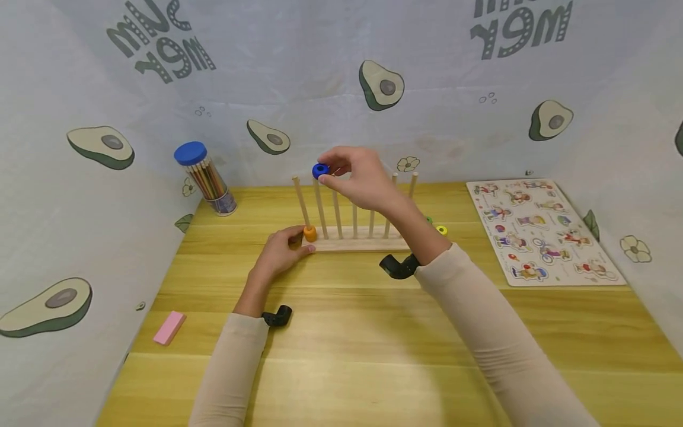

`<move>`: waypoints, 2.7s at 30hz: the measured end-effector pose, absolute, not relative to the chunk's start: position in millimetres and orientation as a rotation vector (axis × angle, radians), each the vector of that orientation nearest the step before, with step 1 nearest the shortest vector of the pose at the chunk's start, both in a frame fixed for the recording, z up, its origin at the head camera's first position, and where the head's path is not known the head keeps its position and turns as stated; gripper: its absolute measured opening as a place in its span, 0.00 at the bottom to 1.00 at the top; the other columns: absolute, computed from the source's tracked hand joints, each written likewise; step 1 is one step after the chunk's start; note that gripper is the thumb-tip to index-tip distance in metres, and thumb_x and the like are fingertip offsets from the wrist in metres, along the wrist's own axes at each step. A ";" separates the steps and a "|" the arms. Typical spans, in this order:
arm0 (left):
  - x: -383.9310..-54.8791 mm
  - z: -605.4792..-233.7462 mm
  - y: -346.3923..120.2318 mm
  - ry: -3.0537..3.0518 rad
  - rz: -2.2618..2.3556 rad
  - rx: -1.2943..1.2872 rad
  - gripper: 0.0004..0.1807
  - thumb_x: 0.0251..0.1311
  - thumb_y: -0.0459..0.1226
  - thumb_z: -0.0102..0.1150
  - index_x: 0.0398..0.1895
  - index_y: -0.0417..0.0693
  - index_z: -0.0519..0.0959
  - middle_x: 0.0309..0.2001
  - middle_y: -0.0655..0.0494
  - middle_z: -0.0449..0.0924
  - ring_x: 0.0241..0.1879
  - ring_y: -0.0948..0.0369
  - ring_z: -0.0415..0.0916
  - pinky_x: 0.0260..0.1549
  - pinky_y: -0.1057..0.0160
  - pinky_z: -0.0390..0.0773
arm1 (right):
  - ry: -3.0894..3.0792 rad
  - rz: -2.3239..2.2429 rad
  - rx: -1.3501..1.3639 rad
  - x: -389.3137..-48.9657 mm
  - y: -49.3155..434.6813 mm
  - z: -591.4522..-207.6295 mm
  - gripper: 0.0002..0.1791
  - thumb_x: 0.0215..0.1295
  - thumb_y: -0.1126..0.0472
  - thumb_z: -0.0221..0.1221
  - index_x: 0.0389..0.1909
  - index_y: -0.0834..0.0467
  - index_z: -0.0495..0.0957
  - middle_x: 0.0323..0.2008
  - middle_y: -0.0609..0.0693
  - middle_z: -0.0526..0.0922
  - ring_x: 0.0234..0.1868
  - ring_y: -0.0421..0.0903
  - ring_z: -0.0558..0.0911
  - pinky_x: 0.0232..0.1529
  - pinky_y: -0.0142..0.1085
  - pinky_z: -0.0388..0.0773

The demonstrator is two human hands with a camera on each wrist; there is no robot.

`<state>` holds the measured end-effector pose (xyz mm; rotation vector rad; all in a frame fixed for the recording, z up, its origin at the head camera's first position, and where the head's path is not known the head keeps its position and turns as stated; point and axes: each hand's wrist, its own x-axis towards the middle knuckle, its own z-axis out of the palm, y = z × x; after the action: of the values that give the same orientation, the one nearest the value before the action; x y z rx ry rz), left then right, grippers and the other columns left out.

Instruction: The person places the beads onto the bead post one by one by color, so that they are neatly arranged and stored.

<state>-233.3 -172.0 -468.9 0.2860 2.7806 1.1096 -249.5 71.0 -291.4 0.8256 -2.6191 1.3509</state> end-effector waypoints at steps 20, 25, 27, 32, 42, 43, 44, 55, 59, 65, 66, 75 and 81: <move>-235.6 -470.5 -173.5 2.761 1.138 0.274 0.37 0.64 0.54 0.69 0.74 0.55 0.72 0.67 0.46 0.78 0.66 0.48 0.75 0.66 0.44 0.73 | -2.716 1.212 0.856 -253.2 57.3 -294.3 0.20 0.70 0.57 0.66 0.60 0.59 0.81 0.56 0.55 0.84 0.55 0.50 0.82 0.61 0.42 0.76; -235.2 -470.2 -172.8 2.760 1.134 0.272 0.37 0.64 0.54 0.69 0.74 0.57 0.72 0.66 0.47 0.78 0.66 0.48 0.75 0.66 0.44 0.73 | -2.684 1.218 0.869 -249.7 63.5 -293.2 0.20 0.70 0.56 0.66 0.60 0.59 0.81 0.56 0.55 0.84 0.57 0.51 0.82 0.62 0.42 0.76; -235.1 -470.3 -172.1 2.759 1.135 0.271 0.37 0.64 0.54 0.69 0.74 0.57 0.72 0.66 0.47 0.78 0.66 0.48 0.75 0.65 0.44 0.73 | -2.670 1.213 0.859 -245.9 68.2 -291.4 0.20 0.70 0.56 0.66 0.60 0.59 0.81 0.56 0.54 0.84 0.57 0.51 0.82 0.63 0.42 0.76; -234.5 -470.7 -171.0 2.756 1.135 0.262 0.37 0.64 0.54 0.69 0.75 0.57 0.72 0.67 0.46 0.77 0.67 0.47 0.74 0.66 0.44 0.73 | -2.607 1.197 0.813 -232.0 89.2 -285.8 0.21 0.69 0.56 0.67 0.60 0.58 0.81 0.57 0.54 0.85 0.58 0.51 0.82 0.63 0.44 0.76; -231.1 -467.9 -171.8 2.748 1.128 0.246 0.38 0.65 0.54 0.68 0.76 0.54 0.70 0.68 0.45 0.76 0.67 0.46 0.73 0.67 0.43 0.72 | -2.456 1.235 0.631 -201.0 160.6 -286.0 0.18 0.69 0.59 0.68 0.57 0.59 0.83 0.53 0.54 0.86 0.54 0.48 0.81 0.62 0.40 0.75; -230.7 -467.4 -172.1 2.745 1.130 0.246 0.38 0.65 0.54 0.68 0.76 0.54 0.70 0.68 0.45 0.76 0.67 0.46 0.73 0.67 0.43 0.72 | -2.454 1.233 0.597 -198.6 168.3 -288.1 0.18 0.69 0.59 0.68 0.57 0.58 0.83 0.52 0.54 0.86 0.53 0.46 0.81 0.61 0.37 0.74; -230.5 -467.2 -172.2 2.742 1.132 0.244 0.38 0.65 0.54 0.68 0.76 0.54 0.70 0.68 0.45 0.76 0.67 0.46 0.73 0.67 0.43 0.71 | -2.455 1.240 0.564 -196.5 175.7 -290.8 0.17 0.69 0.60 0.67 0.57 0.58 0.83 0.52 0.53 0.85 0.53 0.44 0.81 0.61 0.34 0.74; -231.5 -466.7 -171.9 2.736 1.129 0.229 0.38 0.65 0.54 0.68 0.76 0.54 0.70 0.69 0.45 0.75 0.69 0.45 0.72 0.69 0.42 0.69 | -2.619 1.264 0.330 -183.2 230.8 -342.8 0.22 0.71 0.52 0.66 0.61 0.55 0.81 0.53 0.53 0.84 0.50 0.38 0.80 0.53 0.26 0.72; -231.9 -466.0 -171.4 2.731 1.116 0.223 0.39 0.66 0.54 0.67 0.77 0.54 0.69 0.69 0.44 0.75 0.69 0.45 0.71 0.69 0.43 0.69 | -2.767 1.237 0.289 -178.9 240.9 -365.2 0.25 0.71 0.48 0.65 0.64 0.54 0.79 0.56 0.56 0.83 0.53 0.50 0.81 0.51 0.32 0.74; -231.9 -466.5 -171.0 2.725 1.106 0.223 0.39 0.66 0.53 0.67 0.78 0.54 0.67 0.69 0.44 0.75 0.69 0.46 0.71 0.69 0.43 0.70 | -2.887 1.267 0.255 -179.5 251.6 -397.4 0.28 0.70 0.47 0.66 0.64 0.58 0.78 0.57 0.60 0.83 0.51 0.54 0.83 0.44 0.29 0.78; -232.0 -466.8 -171.1 2.724 1.106 0.222 0.39 0.66 0.53 0.67 0.78 0.54 0.67 0.69 0.44 0.75 0.69 0.46 0.71 0.68 0.43 0.70 | -2.893 1.270 0.257 -180.1 252.7 -401.1 0.28 0.70 0.47 0.66 0.64 0.59 0.78 0.56 0.60 0.84 0.50 0.54 0.83 0.44 0.29 0.78; -233.2 -467.2 -170.9 2.728 1.112 0.249 0.39 0.67 0.53 0.67 0.78 0.54 0.68 0.70 0.45 0.74 0.69 0.46 0.71 0.68 0.43 0.70 | -2.956 1.150 0.276 -184.3 255.7 -424.0 0.27 0.68 0.48 0.68 0.61 0.61 0.81 0.47 0.58 0.86 0.46 0.52 0.82 0.43 0.35 0.79; -233.5 -467.7 -170.8 2.732 1.112 0.248 0.38 0.67 0.53 0.67 0.77 0.53 0.68 0.71 0.46 0.73 0.70 0.46 0.71 0.69 0.43 0.69 | -2.955 1.148 0.293 -187.3 254.7 -432.1 0.24 0.67 0.52 0.70 0.58 0.62 0.83 0.45 0.58 0.86 0.43 0.50 0.79 0.39 0.31 0.75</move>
<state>-233.5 -170.8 -467.7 0.2477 2.7321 1.1117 -187.3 254.7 -432.1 0.2933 -2.9550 1.1483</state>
